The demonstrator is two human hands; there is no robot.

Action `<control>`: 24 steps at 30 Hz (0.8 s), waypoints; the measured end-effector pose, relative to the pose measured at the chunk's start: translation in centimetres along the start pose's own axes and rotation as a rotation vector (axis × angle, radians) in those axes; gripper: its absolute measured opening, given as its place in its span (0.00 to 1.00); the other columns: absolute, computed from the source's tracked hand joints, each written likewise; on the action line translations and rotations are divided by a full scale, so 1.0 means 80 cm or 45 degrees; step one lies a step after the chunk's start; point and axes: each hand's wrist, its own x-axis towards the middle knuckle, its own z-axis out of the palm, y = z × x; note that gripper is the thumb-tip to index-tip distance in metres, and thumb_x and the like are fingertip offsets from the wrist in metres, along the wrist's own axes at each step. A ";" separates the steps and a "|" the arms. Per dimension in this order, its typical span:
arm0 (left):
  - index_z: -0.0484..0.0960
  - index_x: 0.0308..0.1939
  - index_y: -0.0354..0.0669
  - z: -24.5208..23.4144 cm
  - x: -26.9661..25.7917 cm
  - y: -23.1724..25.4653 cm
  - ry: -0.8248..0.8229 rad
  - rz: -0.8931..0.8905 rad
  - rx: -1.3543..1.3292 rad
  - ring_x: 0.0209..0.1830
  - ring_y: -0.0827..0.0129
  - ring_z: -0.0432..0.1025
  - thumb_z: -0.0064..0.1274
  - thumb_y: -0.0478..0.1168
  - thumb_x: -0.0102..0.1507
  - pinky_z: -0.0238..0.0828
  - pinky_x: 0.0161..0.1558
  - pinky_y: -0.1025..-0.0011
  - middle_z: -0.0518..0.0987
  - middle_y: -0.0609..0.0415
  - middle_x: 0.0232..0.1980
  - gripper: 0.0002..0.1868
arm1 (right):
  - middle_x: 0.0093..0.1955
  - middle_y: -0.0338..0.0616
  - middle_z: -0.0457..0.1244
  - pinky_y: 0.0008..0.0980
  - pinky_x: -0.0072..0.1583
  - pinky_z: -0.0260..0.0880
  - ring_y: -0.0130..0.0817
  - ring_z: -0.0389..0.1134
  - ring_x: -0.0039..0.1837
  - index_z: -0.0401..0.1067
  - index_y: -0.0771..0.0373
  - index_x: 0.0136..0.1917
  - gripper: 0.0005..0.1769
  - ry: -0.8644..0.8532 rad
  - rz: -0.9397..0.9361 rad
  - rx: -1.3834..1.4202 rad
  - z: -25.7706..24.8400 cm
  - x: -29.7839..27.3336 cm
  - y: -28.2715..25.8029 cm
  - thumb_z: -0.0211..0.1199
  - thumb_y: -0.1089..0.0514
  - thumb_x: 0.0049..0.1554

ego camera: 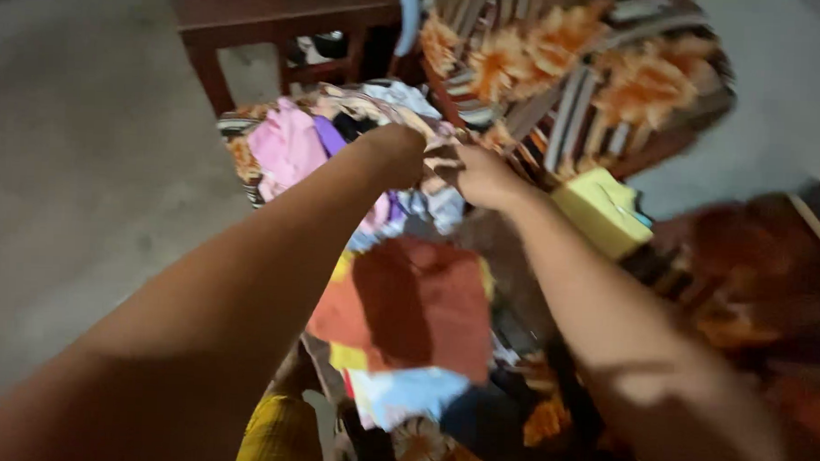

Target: Sort and examine various items of clothing from a pile.

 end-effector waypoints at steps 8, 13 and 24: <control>0.79 0.59 0.41 0.110 -0.003 -0.143 0.088 -0.214 -0.329 0.58 0.45 0.74 0.51 0.36 0.61 0.71 0.60 0.55 0.78 0.36 0.59 0.22 | 0.76 0.43 0.57 0.49 0.69 0.59 0.41 0.57 0.75 0.57 0.50 0.79 0.32 -0.435 0.875 0.044 0.047 0.083 0.034 0.53 0.57 0.62; 0.70 0.70 0.48 0.131 -0.014 -0.147 -0.057 -0.296 -0.389 0.64 0.44 0.69 0.51 0.35 0.59 0.63 0.67 0.52 0.69 0.36 0.69 0.32 | 0.75 0.40 0.57 0.49 0.69 0.57 0.38 0.55 0.73 0.63 0.46 0.76 0.30 -0.641 0.978 -0.091 0.088 0.086 0.092 0.59 0.55 0.61; 0.74 0.65 0.45 0.190 -0.002 -0.142 0.028 -0.434 -0.680 0.67 0.46 0.68 0.58 0.50 0.58 0.66 0.65 0.56 0.72 0.37 0.67 0.32 | 0.75 0.56 0.58 0.46 0.57 0.60 0.36 0.58 0.57 0.64 0.61 0.73 0.29 -0.626 1.303 0.147 0.110 0.104 0.208 0.64 0.53 0.62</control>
